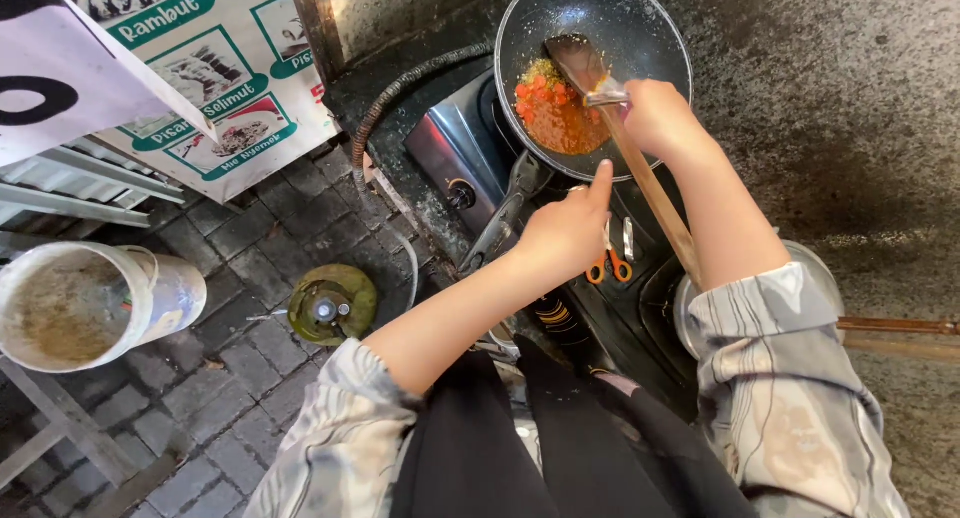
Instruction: Sautéing ingredients in a pan and adding seasoning from a packet
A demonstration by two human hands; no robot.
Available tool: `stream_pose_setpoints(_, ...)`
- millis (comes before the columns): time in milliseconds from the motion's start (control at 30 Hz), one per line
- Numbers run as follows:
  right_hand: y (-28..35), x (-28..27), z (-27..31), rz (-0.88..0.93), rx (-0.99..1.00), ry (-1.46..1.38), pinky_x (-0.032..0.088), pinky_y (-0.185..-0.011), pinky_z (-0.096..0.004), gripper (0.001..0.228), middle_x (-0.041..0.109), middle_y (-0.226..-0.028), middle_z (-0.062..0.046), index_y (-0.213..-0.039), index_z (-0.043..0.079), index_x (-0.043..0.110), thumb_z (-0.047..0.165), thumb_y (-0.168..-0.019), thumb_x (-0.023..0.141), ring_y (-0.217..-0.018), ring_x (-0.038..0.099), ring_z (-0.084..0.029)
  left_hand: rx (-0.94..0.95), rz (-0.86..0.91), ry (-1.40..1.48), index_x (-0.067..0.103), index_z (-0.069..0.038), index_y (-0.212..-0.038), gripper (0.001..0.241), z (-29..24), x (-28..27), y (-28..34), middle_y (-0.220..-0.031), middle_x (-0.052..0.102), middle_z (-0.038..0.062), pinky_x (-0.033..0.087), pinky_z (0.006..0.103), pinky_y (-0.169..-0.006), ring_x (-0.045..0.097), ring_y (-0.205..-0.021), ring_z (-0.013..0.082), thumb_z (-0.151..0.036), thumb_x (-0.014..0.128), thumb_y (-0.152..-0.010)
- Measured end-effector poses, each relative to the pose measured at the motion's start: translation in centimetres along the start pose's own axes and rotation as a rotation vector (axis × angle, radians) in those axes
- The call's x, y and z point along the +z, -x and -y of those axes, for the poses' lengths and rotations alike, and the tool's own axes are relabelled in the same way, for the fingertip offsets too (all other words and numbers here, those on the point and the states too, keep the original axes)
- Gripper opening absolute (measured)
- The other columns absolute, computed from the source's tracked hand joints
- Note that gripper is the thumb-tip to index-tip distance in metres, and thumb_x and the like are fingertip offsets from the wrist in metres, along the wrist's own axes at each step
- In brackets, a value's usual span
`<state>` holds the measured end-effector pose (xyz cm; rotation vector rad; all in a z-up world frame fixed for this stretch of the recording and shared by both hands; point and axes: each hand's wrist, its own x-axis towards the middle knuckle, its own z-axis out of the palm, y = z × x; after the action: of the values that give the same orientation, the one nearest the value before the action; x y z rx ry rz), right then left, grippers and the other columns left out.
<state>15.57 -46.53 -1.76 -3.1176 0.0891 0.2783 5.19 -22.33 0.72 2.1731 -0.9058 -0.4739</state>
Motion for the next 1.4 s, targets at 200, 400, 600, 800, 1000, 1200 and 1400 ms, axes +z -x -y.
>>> stream_pose_setpoints(200, -0.9, -1.1, 1.3, 0.196, 0.018, 0.076, 0.053, -0.089, -0.064, 0.046, 0.069, -0.106, -0.040, -0.116, -0.014, 0.063, 0.027, -0.103, 0.046, -0.106, 0.067, -0.055, -0.080, 0.039, -0.041, 0.012, 0.004, -0.163, 0.076, 1.2, -3.0, 4.4, -0.118, 0.060, 0.034, 0.061, 0.0570, -0.064, 0.073, -0.084, 0.0511, -0.004, 0.049, -0.097)
stream_pose_setpoints(400, -1.4, -2.5, 2.3, 0.232, 0.075, 0.108, 0.052, -0.092, -0.063, 0.063, 0.072, -0.114, -0.035, -0.121, -0.005, 0.069, 0.050, -0.111, 0.040, -0.114, 0.066, -0.052, -0.105, -0.014, -0.043, 0.013, 0.003, -0.165, 0.076, 3.6, -3.1, 6.8, -0.110, 0.062, 0.034, 0.060, 0.0498, -0.061, 0.071, -0.078, 0.0482, 0.000, 0.044, -0.096)
stream_pose_setpoints(600, -3.3, -2.5, 3.0, 0.256, 0.066, 0.131, 0.049, -0.064, -0.057, 0.043, 0.070, -0.100, -0.025, -0.107, 0.000, 0.068, 0.033, -0.110, 0.041, -0.083, 0.065, -0.048, -0.306, 0.030, 0.077, 0.006, -0.021, -0.168, 0.093, 5.0, -2.1, 6.5, -0.116, 0.058, 0.020, 0.046, 0.0569, -0.055, 0.062, -0.062, 0.0502, 0.003, 0.044, -0.086)
stream_pose_setpoints(800, -4.8, -0.8, 2.7, 0.131, 0.031, 0.034, 0.044, -0.057, -0.052, 0.029, 0.068, -0.078, -0.020, -0.082, 0.006, 0.070, 0.027, -0.097, 0.058, -0.069, 0.061, -0.044, -0.310, 0.003, 0.045, 0.006, -0.022, -0.168, 0.092, 6.0, -2.3, 6.8, -0.113, 0.058, 0.018, 0.043, 0.0530, -0.048, 0.058, -0.056, 0.0450, 0.001, 0.047, -0.089)
stream_pose_setpoints(1000, -5.1, 0.7, 2.8, 0.094, 0.126, -0.006, 0.047, -0.060, -0.051, 0.020, 0.071, -0.084, -0.018, -0.086, 0.007, 0.070, 0.026, -0.092, 0.066, -0.074, 0.065, -0.042, -0.305, -0.046, 0.060, 0.014, -0.021, -0.167, 0.072, 7.0, -2.0, 6.6, -0.109, 0.064, 0.015, 0.048, 0.0533, -0.055, 0.064, -0.067, 0.0428, -0.013, 0.044, -0.102)
stream_pose_setpoints(1200, -0.8, -4.9, 5.9, 0.309, 0.516, -0.447, 0.054, -0.069, -0.041, 0.042, 0.061, -0.114, -0.020, -0.138, -0.003, 0.047, 0.019, -0.102, 0.041, -0.087, 0.063, -0.030, -0.270, -0.021, 0.370, 0.028, -0.016, -0.161, 0.060, 4.9, -4.4, 6.0, -0.142, 0.059, 0.021, 0.049, 0.0540, -0.088, 0.063, -0.116, 0.0413, -0.021, 0.040, -0.103)
stream_pose_setpoints(1400, 3.6, -3.0, 8.3, -0.019, 0.227, -1.642, 0.066, -0.085, -0.036, 0.043, 0.065, -0.103, -0.014, -0.132, 0.002, 0.058, 0.014, -0.092, 0.070, -0.089, 0.072, -0.023, -0.173, -0.242, 0.515, 0.033, -0.007, -0.158, 0.077, 6.2, -2.9, 2.6, -0.157, 0.044, 0.021, 0.035, 0.0451, -0.114, 0.042, -0.146, 0.0326, -0.050, 0.049, -0.097)
